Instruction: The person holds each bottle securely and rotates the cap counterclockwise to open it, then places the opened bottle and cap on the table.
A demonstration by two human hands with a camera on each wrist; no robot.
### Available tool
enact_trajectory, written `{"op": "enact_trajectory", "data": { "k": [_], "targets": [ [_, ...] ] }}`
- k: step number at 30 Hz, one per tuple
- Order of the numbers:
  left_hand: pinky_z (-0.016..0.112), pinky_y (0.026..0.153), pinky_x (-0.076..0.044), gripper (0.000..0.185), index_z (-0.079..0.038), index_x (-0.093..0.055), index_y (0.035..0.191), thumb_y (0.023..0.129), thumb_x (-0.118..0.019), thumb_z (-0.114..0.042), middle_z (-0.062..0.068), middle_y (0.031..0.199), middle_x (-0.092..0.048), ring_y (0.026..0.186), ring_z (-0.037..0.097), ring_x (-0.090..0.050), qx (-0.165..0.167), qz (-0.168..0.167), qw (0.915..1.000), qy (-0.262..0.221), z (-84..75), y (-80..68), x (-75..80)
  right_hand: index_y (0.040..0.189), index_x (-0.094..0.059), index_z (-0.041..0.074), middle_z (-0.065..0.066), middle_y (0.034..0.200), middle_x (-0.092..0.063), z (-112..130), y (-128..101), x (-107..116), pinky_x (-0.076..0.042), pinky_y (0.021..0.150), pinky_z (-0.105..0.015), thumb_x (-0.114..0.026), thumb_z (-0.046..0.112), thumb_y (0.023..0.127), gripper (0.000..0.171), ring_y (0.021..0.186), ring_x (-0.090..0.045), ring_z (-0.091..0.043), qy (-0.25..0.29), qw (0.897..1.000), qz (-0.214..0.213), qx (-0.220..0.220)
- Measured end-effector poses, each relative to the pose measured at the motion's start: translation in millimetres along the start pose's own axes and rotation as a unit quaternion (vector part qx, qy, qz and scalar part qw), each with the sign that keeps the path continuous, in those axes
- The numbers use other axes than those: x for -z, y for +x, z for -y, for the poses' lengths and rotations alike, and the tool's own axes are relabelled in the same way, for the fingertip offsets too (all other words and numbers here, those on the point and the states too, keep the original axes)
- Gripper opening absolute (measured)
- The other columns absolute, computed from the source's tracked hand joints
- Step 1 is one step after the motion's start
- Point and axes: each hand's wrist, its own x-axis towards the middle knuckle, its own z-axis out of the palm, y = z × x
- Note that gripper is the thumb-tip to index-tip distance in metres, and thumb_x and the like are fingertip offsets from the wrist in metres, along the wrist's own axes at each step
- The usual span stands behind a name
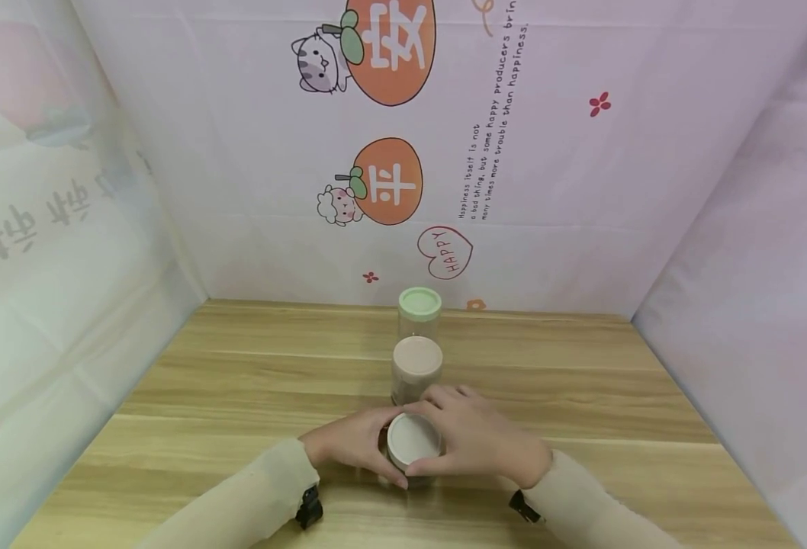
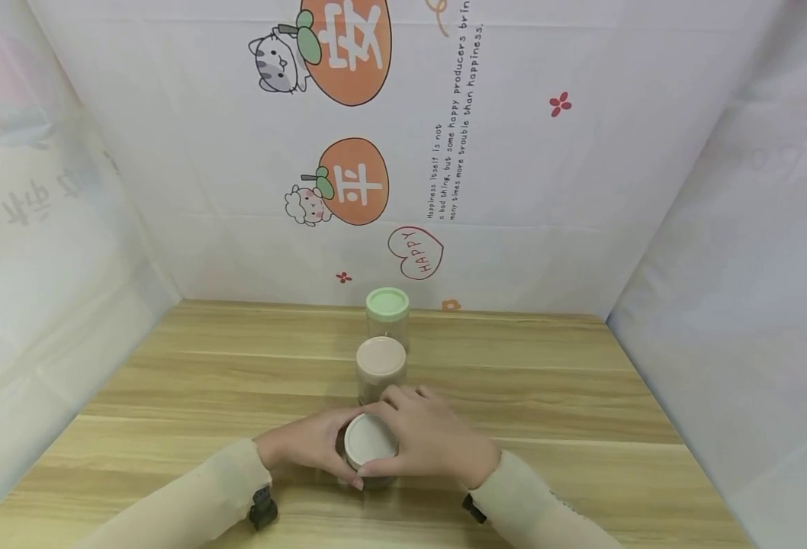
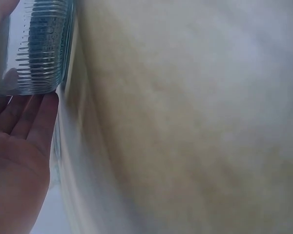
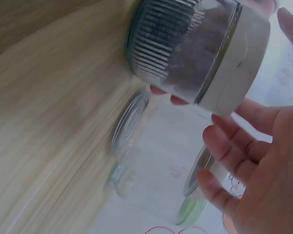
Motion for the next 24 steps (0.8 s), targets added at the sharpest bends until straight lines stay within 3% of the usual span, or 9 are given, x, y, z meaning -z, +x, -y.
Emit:
{"op": "enact_trajectory", "data": {
  "k": [5,10,19,24],
  "targets": [
    [0.03,0.098,-0.05,0.084,-0.025,-0.042,0.147,0.077,-0.09,-0.027,-0.006,0.132,-0.058,0.117,0.011,-0.059,0.003,0.0,0.9999,-0.01,-0.4,-1.5,-0.3,0.133,-0.062,0.017,0.007,0.107,-0.054,4.1,3.6,-5.7,-0.045,0.084,-0.034,-0.057,0.08,0.082,0.081,0.096,-0.053,-0.011,-0.009,1.0,-0.006,0.0],
    [0.031,0.098,-0.05,0.08,-0.026,-0.044,0.145,0.078,-0.089,-0.028,-0.007,0.13,-0.059,0.115,0.011,-0.059,-0.006,0.002,1.0,-0.007,2.4,-1.4,-0.3,0.13,-0.063,0.011,0.004,0.108,-0.052,4.2,4.9,-8.9,-0.049,0.08,-0.028,-0.066,0.07,0.084,0.075,0.093,-0.05,-0.01,0.031,0.999,-0.008,0.005],
    [0.03,0.097,-0.05,0.076,-0.025,-0.049,0.142,0.077,-0.09,-0.028,-0.008,0.128,-0.062,0.114,0.011,-0.061,-0.006,-0.001,1.0,-0.005,0.1,-1.6,0.2,0.13,-0.064,0.007,0.003,0.11,-0.052,2.2,7.0,-8.7,-0.049,0.081,-0.025,-0.073,0.061,0.084,0.072,0.094,-0.05,-0.01,0.055,0.998,-0.018,0.032],
    [0.03,0.099,-0.049,0.07,-0.024,-0.054,0.135,0.076,-0.091,-0.028,-0.01,0.125,-0.063,0.113,0.01,-0.061,0.001,-0.002,1.0,0.005,3.2,-2.5,0.5,0.132,-0.064,0.008,0.0,0.115,-0.055,1.1,7.1,-10.5,-0.049,0.085,-0.024,-0.08,0.05,0.077,0.071,0.101,-0.051,-0.011,0.048,0.996,-0.033,0.066]
  ]
}}
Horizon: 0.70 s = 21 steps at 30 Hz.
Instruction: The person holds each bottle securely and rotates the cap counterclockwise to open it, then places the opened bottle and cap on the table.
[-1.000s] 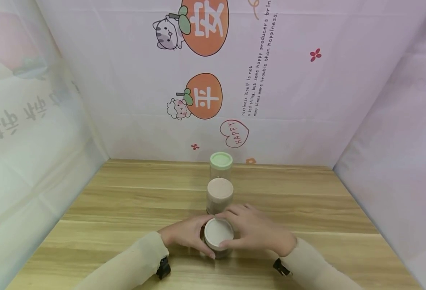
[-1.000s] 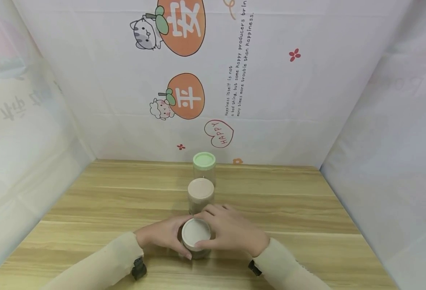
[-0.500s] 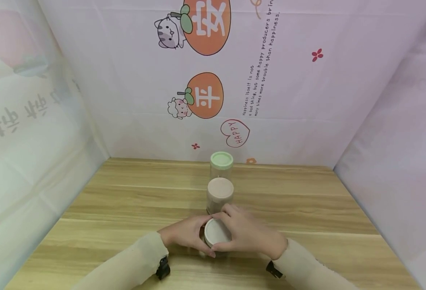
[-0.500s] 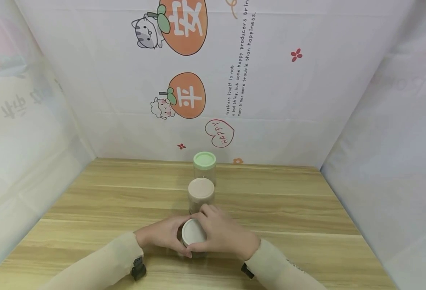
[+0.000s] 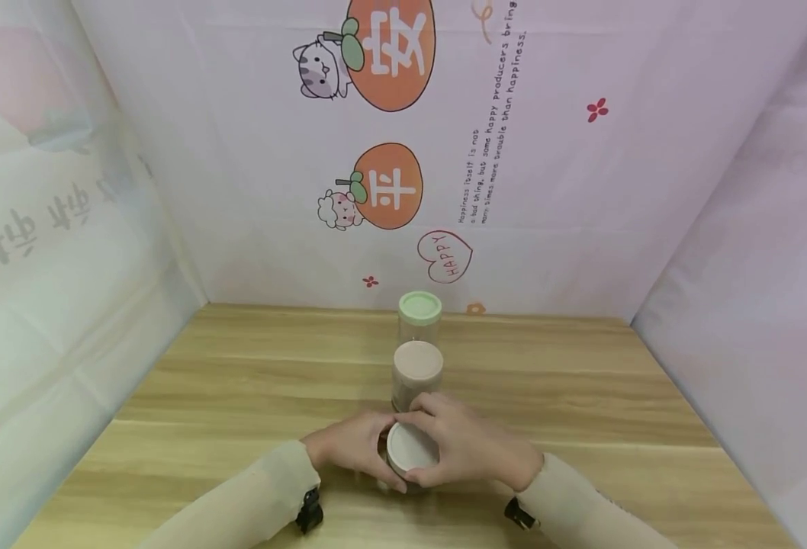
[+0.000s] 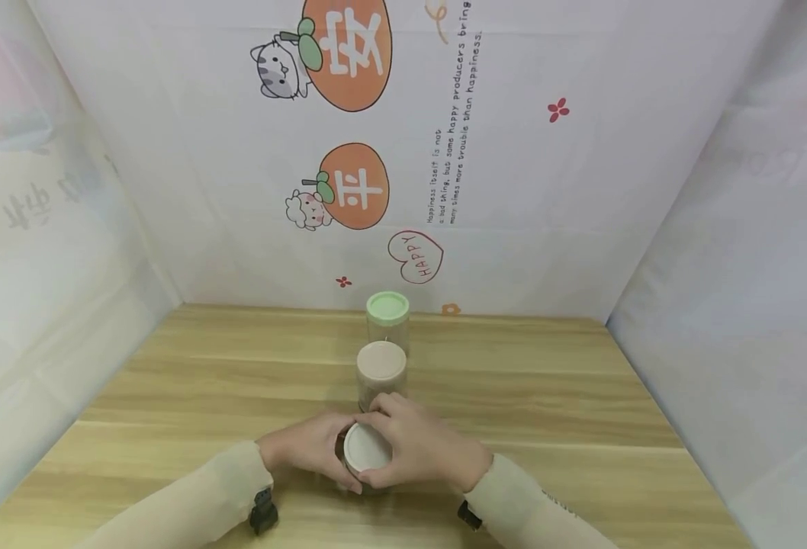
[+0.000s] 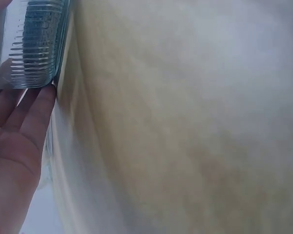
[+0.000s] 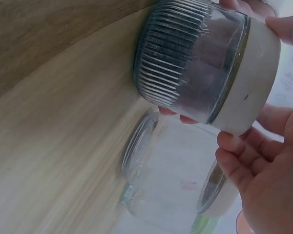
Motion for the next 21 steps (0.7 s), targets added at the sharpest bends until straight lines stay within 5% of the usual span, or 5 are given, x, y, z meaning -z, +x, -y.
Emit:
{"op": "enact_trajectory", "data": {
  "k": [13,18,21],
  "targets": [
    [0.028,0.1,-0.047,0.071,-0.027,-0.054,0.138,0.077,-0.089,-0.034,-0.012,0.128,-0.061,0.115,0.007,-0.06,0.016,0.011,0.9997,0.012,0.1,3.4,0.6,0.144,-0.053,0.009,-0.006,0.148,-0.045,-0.4,-2.5,7.0,-0.046,0.101,-0.033,-0.077,0.017,0.065,0.082,0.131,-0.044,-0.02,0.067,0.993,0.076,0.062],
    [0.029,0.1,-0.047,0.07,-0.028,-0.055,0.137,0.076,-0.09,-0.032,-0.012,0.128,-0.061,0.115,0.008,-0.059,0.013,0.012,0.9998,0.005,2.5,3.1,0.2,0.147,-0.05,0.019,-0.007,0.149,-0.045,6.5,-4.5,5.7,-0.046,0.102,-0.042,-0.077,0.047,0.082,0.076,0.133,-0.044,-0.023,0.028,0.997,0.069,0.021],
    [0.03,0.1,-0.047,0.07,-0.027,-0.053,0.138,0.078,-0.089,-0.027,-0.01,0.129,-0.06,0.116,0.01,-0.059,0.01,0.015,0.9997,-0.012,4.7,3.1,0.8,0.148,-0.049,0.022,-0.003,0.14,-0.048,10.7,-5.3,4.8,-0.047,0.097,-0.044,-0.067,0.07,0.083,0.082,0.125,-0.047,-0.021,-0.001,0.998,0.053,-0.025]
  ]
}}
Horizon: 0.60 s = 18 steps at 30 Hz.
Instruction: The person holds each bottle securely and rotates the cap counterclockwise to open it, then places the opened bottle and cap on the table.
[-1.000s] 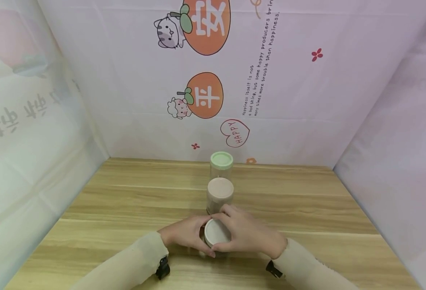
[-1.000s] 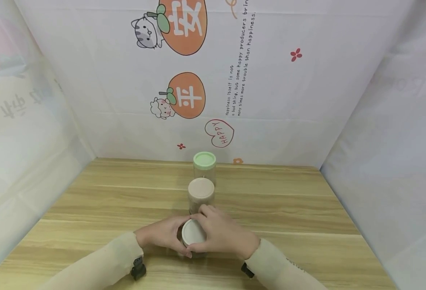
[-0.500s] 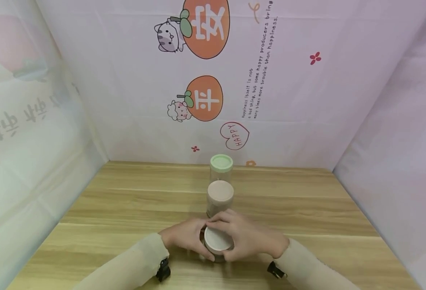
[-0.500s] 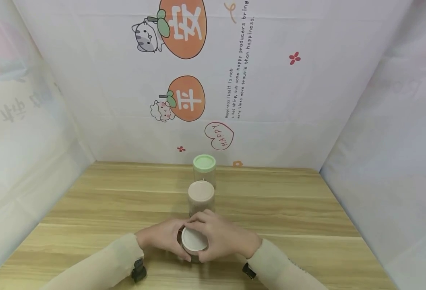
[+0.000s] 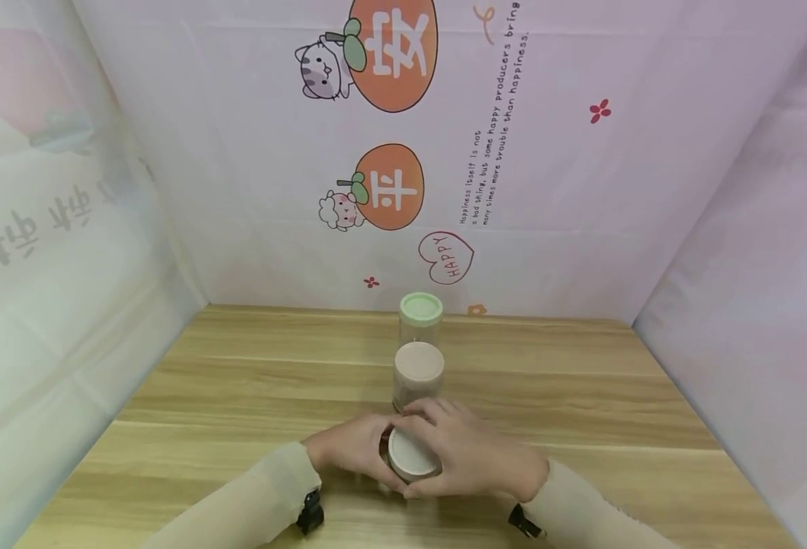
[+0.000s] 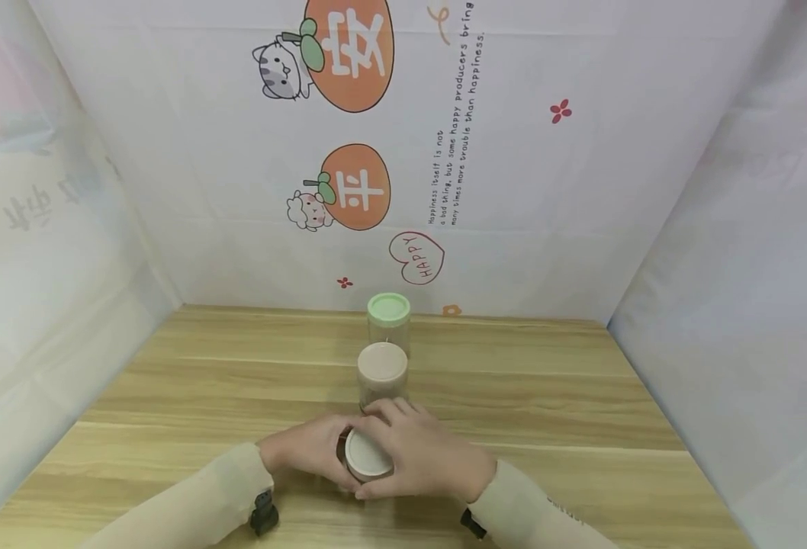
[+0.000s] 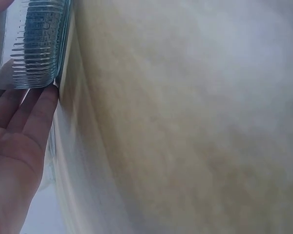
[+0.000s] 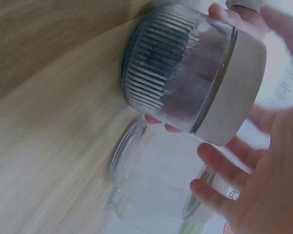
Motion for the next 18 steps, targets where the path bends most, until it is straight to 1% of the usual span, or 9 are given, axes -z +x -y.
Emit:
{"op": "enact_trajectory", "data": {
  "k": [3,5,8,13,18],
  "targets": [
    [0.029,0.099,-0.048,0.074,-0.026,-0.049,0.141,0.079,-0.088,-0.027,-0.009,0.129,-0.06,0.115,0.01,-0.059,0.008,0.0,1.0,-0.003,0.4,-0.6,0.0,0.145,-0.051,0.023,0.002,0.127,-0.05,2.2,-0.7,-1.3,-0.048,0.09,-0.04,-0.06,0.077,0.081,0.084,0.113,-0.048,-0.015,-0.019,0.999,-0.017,-0.028],
    [0.029,0.099,-0.048,0.075,-0.026,-0.048,0.143,0.079,-0.088,-0.027,-0.009,0.128,-0.06,0.115,0.01,-0.059,0.009,-0.002,1.0,-0.001,0.5,-0.7,-0.6,0.143,-0.053,0.022,0.003,0.12,-0.05,2.7,-1.1,-2.2,-0.048,0.087,-0.038,-0.059,0.079,0.08,0.085,0.108,-0.047,-0.013,-0.034,0.999,-0.022,-0.037],
    [0.029,0.099,-0.048,0.077,-0.027,-0.048,0.143,0.078,-0.089,-0.03,-0.01,0.128,-0.061,0.114,0.009,-0.059,0.013,-0.006,0.9999,0.007,-0.3,-1.3,-1.7,0.141,-0.054,0.021,0.004,0.115,-0.051,3.1,-2.1,-4.4,-0.049,0.084,-0.036,-0.059,0.079,0.081,0.084,0.103,-0.048,-0.013,-0.052,0.997,-0.027,-0.046],
    [0.029,0.099,-0.048,0.078,-0.028,-0.048,0.143,0.077,-0.09,-0.032,-0.01,0.128,-0.061,0.114,0.009,-0.06,0.015,-0.008,0.9998,0.007,-2.5,-1.4,-3.0,0.143,-0.055,0.02,0.002,0.115,-0.052,3.2,-3.2,-6.4,-0.05,0.083,-0.034,-0.062,0.072,0.085,0.078,0.102,-0.05,-0.014,-0.05,0.997,-0.026,-0.051],
    [0.029,0.099,-0.048,0.074,-0.028,-0.05,0.14,0.077,-0.09,-0.031,-0.01,0.128,-0.061,0.115,0.01,-0.059,0.02,-0.01,0.9997,0.003,-2.9,-1.3,-2.9,0.147,-0.051,0.02,0.001,0.12,-0.051,2.7,-3.5,-1.6,-0.049,0.086,-0.034,-0.07,0.059,0.086,0.075,0.105,-0.049,-0.015,-0.04,0.999,-0.012,-0.033]
  ]
}}
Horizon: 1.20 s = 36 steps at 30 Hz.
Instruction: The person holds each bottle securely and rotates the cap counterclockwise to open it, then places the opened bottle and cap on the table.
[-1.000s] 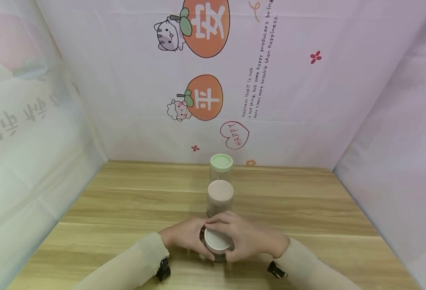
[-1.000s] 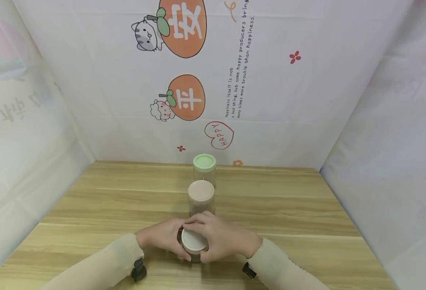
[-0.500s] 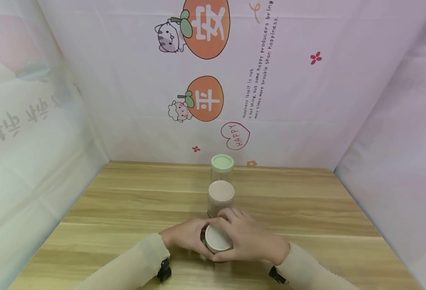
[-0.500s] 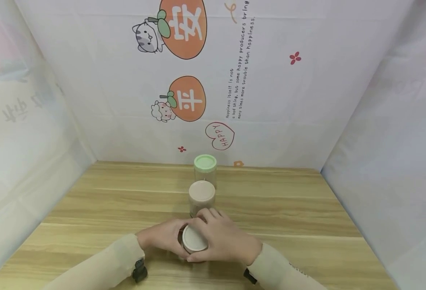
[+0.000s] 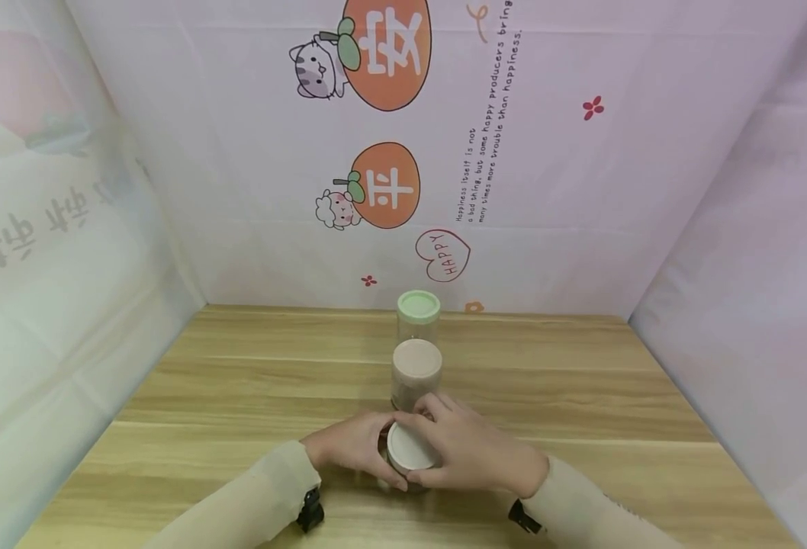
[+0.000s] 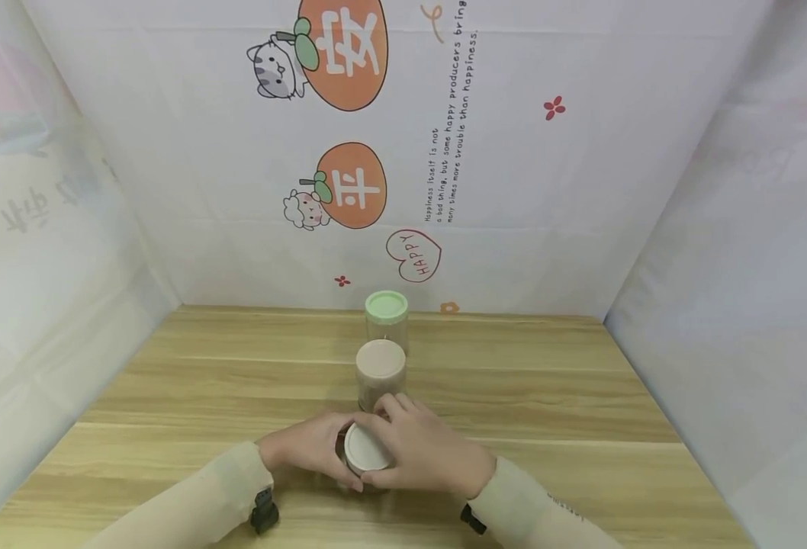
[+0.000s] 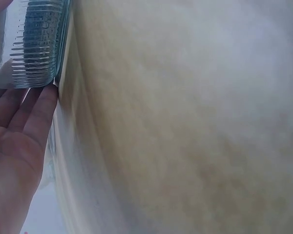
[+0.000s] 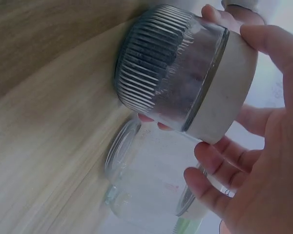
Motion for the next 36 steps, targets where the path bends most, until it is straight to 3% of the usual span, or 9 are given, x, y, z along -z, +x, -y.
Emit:
{"op": "enact_trajectory", "data": {
  "k": [8,13,20,23,26,30,36],
  "targets": [
    [0.029,0.1,-0.046,0.073,-0.029,-0.052,0.138,0.076,-0.09,-0.033,-0.011,0.128,-0.06,0.115,0.008,-0.059,0.001,0.002,0.9999,0.017,-1.4,0.8,0.5,0.144,-0.056,0.021,0.0,0.133,-0.053,-5.6,4.7,4.9,-0.048,0.094,-0.034,-0.079,0.037,0.075,0.074,0.118,-0.047,-0.016,0.042,0.998,0.021,0.036],
    [0.028,0.1,-0.046,0.077,-0.027,-0.049,0.142,0.077,-0.089,-0.034,-0.012,0.128,-0.06,0.114,0.007,-0.059,0.017,0.003,0.9998,0.014,-3.9,0.1,1.4,0.142,-0.058,0.021,0.001,0.14,-0.051,-8.2,7.0,8.8,-0.046,0.097,-0.036,-0.077,0.022,0.066,0.078,0.123,-0.046,-0.016,0.06,0.995,0.041,0.063],
    [0.029,0.101,-0.046,0.076,-0.026,-0.048,0.143,0.079,-0.088,-0.034,-0.012,0.13,-0.059,0.116,0.008,-0.058,0.015,0.007,0.9998,0.008,-3.3,-0.5,1.1,0.139,-0.059,0.019,-0.001,0.142,-0.051,-7.2,6.5,11.8,-0.046,0.099,-0.037,-0.074,0.016,0.067,0.074,0.125,-0.047,-0.019,0.07,0.993,0.049,0.08],
    [0.029,0.101,-0.046,0.075,-0.026,-0.049,0.142,0.079,-0.088,-0.032,-0.011,0.13,-0.059,0.116,0.008,-0.059,0.01,0.009,0.9999,0.003,-3.4,-0.7,0.8,0.141,-0.057,0.02,-0.004,0.145,-0.049,-4.7,4.2,11.6,-0.047,0.1,-0.042,-0.078,0.026,0.075,0.069,0.128,-0.047,-0.022,0.075,0.994,0.045,0.069],
    [0.029,0.1,-0.046,0.072,-0.026,-0.051,0.14,0.079,-0.088,-0.03,-0.01,0.129,-0.06,0.115,0.01,-0.059,0.006,0.01,0.9999,-0.005,-2.7,-1.0,0.3,0.144,-0.053,0.022,-0.007,0.148,-0.045,-1.3,1.4,8.5,-0.046,0.102,-0.048,-0.077,0.05,0.084,0.071,0.132,-0.044,-0.025,0.072,0.996,0.035,0.038],
    [0.03,0.101,-0.046,0.074,-0.025,-0.05,0.141,0.078,-0.088,-0.028,-0.009,0.129,-0.06,0.116,0.01,-0.059,0.001,0.007,0.9999,-0.014,-2.0,-1.2,0.0,0.146,-0.05,0.022,-0.003,0.141,-0.05,0.7,-0.7,3.0,-0.046,0.1,-0.047,-0.066,0.074,0.079,0.087,0.127,-0.047,-0.023,0.047,0.999,0.01,-0.016],
    [0.03,0.102,-0.047,0.075,-0.023,-0.049,0.141,0.078,-0.089,-0.026,-0.008,0.129,-0.061,0.117,0.011,-0.059,-0.008,0.006,0.9998,-0.015,-3.1,-1.3,-0.2,0.14,-0.056,0.015,0.002,0.123,-0.054,0.3,-1.3,-0.9,-0.048,0.094,-0.044,-0.066,0.081,0.07,0.097,0.115,-0.051,-0.018,0.021,0.998,-0.022,-0.051]
  ]
}}
